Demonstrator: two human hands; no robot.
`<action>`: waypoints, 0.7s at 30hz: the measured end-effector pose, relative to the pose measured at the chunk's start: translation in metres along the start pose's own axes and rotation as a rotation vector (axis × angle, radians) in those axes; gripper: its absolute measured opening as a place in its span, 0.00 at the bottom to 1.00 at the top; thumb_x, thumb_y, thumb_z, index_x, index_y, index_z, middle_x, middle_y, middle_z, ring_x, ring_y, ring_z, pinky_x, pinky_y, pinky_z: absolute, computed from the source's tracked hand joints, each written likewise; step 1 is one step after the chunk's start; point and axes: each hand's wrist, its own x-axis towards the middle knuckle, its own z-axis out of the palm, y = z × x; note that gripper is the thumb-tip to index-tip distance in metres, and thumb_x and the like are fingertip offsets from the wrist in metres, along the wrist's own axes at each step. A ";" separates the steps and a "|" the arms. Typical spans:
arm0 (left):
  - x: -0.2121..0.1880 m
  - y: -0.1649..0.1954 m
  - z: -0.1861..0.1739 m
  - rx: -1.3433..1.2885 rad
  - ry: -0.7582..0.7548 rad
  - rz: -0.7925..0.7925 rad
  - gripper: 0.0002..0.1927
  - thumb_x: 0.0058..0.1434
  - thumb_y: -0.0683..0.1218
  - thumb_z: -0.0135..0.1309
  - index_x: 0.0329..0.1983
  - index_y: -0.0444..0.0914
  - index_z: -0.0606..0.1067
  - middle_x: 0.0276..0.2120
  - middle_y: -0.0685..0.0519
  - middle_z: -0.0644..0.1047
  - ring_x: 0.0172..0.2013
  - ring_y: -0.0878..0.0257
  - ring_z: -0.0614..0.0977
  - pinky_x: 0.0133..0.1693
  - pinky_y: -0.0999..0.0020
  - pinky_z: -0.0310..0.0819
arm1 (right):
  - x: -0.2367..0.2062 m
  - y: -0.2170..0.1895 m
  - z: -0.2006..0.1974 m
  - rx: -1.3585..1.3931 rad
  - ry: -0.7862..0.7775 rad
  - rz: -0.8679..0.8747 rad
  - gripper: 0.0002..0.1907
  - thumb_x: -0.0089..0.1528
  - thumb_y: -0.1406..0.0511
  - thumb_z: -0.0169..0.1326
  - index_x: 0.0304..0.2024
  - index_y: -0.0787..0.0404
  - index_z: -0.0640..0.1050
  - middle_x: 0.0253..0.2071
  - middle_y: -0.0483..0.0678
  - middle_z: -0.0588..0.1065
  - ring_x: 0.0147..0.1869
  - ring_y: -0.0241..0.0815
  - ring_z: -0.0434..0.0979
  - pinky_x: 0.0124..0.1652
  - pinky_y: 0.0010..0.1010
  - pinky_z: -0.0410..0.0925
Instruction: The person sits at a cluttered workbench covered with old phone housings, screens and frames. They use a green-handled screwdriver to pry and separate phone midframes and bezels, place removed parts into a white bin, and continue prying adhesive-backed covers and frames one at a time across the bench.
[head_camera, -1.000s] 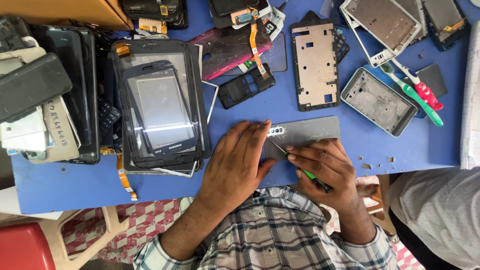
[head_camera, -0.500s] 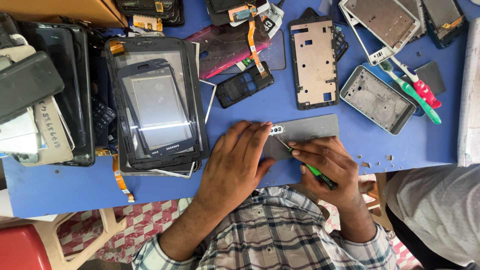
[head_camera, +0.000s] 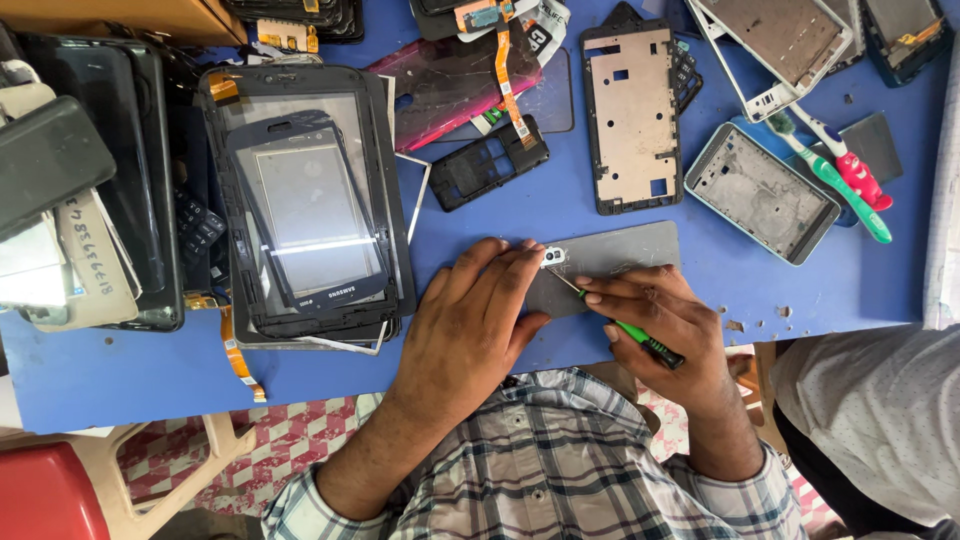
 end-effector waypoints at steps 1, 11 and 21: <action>0.000 0.000 0.000 0.003 -0.004 0.002 0.37 0.54 0.48 0.68 0.65 0.34 0.67 0.58 0.49 0.77 0.61 0.52 0.74 0.53 0.57 0.71 | 0.000 0.000 -0.001 -0.001 -0.004 0.001 0.18 0.54 0.74 0.61 0.48 0.63 0.81 0.53 0.49 0.81 0.58 0.46 0.78 0.60 0.42 0.68; 0.000 0.001 0.001 0.021 -0.024 0.007 0.36 0.54 0.49 0.67 0.64 0.34 0.68 0.58 0.50 0.77 0.61 0.52 0.74 0.52 0.56 0.71 | 0.002 -0.004 -0.005 0.060 -0.040 0.087 0.22 0.55 0.74 0.62 0.53 0.64 0.80 0.54 0.49 0.81 0.58 0.44 0.78 0.59 0.39 0.68; -0.001 0.002 0.002 0.011 0.002 -0.016 0.36 0.54 0.49 0.68 0.64 0.36 0.68 0.58 0.50 0.77 0.61 0.53 0.74 0.55 0.56 0.70 | 0.000 0.000 -0.007 0.072 -0.038 0.064 0.23 0.53 0.75 0.61 0.52 0.63 0.81 0.53 0.48 0.81 0.56 0.45 0.78 0.58 0.38 0.69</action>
